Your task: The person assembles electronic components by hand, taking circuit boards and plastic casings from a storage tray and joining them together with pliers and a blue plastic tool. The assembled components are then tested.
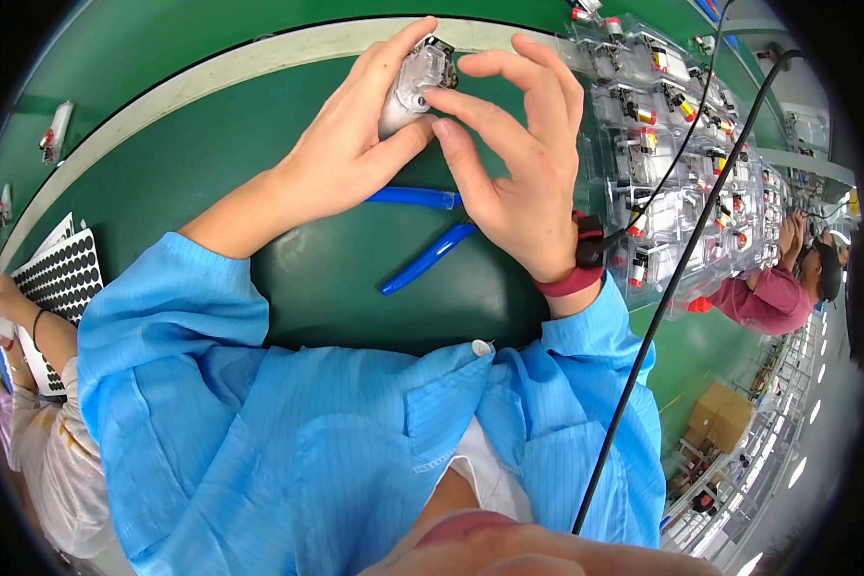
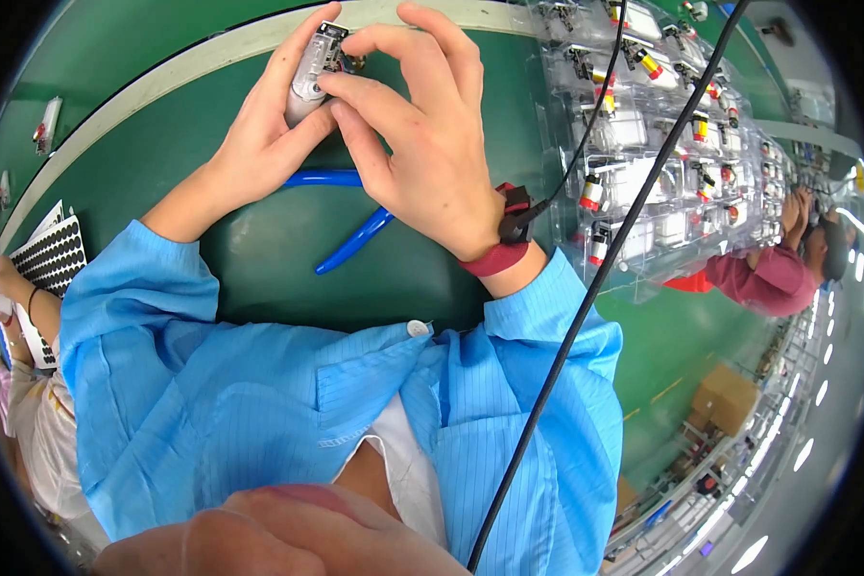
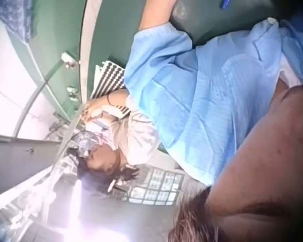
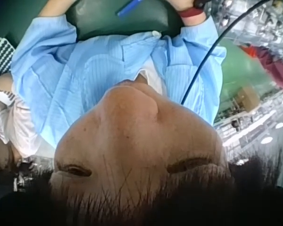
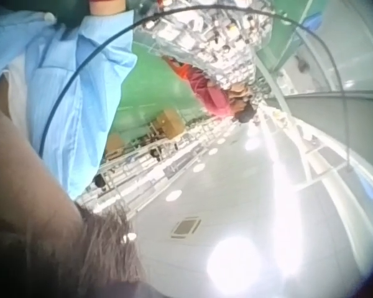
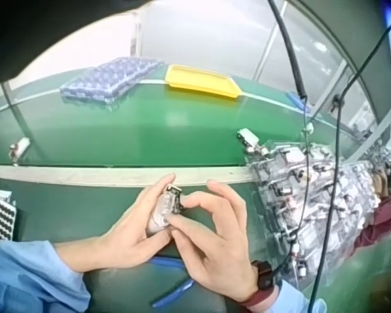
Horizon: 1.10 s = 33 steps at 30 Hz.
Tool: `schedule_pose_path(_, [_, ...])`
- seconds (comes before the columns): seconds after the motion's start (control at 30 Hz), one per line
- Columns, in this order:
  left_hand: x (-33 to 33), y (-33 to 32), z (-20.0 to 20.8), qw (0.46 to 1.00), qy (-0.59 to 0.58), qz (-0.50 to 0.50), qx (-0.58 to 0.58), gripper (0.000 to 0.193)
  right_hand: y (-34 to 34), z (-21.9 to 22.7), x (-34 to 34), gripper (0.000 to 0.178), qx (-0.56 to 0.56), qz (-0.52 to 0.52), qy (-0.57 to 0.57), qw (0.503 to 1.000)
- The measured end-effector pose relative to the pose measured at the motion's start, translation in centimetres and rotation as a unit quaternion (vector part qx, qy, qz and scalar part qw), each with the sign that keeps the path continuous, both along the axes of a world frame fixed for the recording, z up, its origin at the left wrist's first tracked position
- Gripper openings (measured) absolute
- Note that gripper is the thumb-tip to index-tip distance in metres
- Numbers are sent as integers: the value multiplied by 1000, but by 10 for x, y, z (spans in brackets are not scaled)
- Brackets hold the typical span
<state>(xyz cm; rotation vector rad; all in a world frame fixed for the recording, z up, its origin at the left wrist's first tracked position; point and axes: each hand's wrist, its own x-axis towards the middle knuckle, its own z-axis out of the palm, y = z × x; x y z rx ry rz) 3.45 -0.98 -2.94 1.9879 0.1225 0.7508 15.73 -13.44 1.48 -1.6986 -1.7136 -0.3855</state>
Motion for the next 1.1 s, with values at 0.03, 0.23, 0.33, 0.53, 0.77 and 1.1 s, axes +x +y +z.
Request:
schedule_pose_path(0.03, [-1, -1, 0, 1000, 4, 1, -5, 70, 0, 1, 0, 25, -1, 10, -8, 1000])
schedule_pose_path(0.23, [-5, 1, 2, 983, 84, 8, 165, 73, 0, 2, -11, 29, 1, -15, -70, 997])
schedule_pose_path(0.33, [-6, -4, 26, 971, 124, 16, 206, 76, 1, 6, -19, 31, 40, 27, -81, 996])
schedule_pose_path(0.53, [-8, -9, 16, 988, 123, 37, 82, 67, -3, -1, -10, 32, 25, 43, -70, 996])
schedule_pose_path(0.77, [5, 15, 25, 991, 69, 111, 38, 72, -5, 2, -4, 30, 23, 25, 114, 993])
schedule_pose_path(1.1, [1, 21, 11, 995, 44, 85, 11, 68, -24, -32, -13, 30, -183, 206, 111, 955])
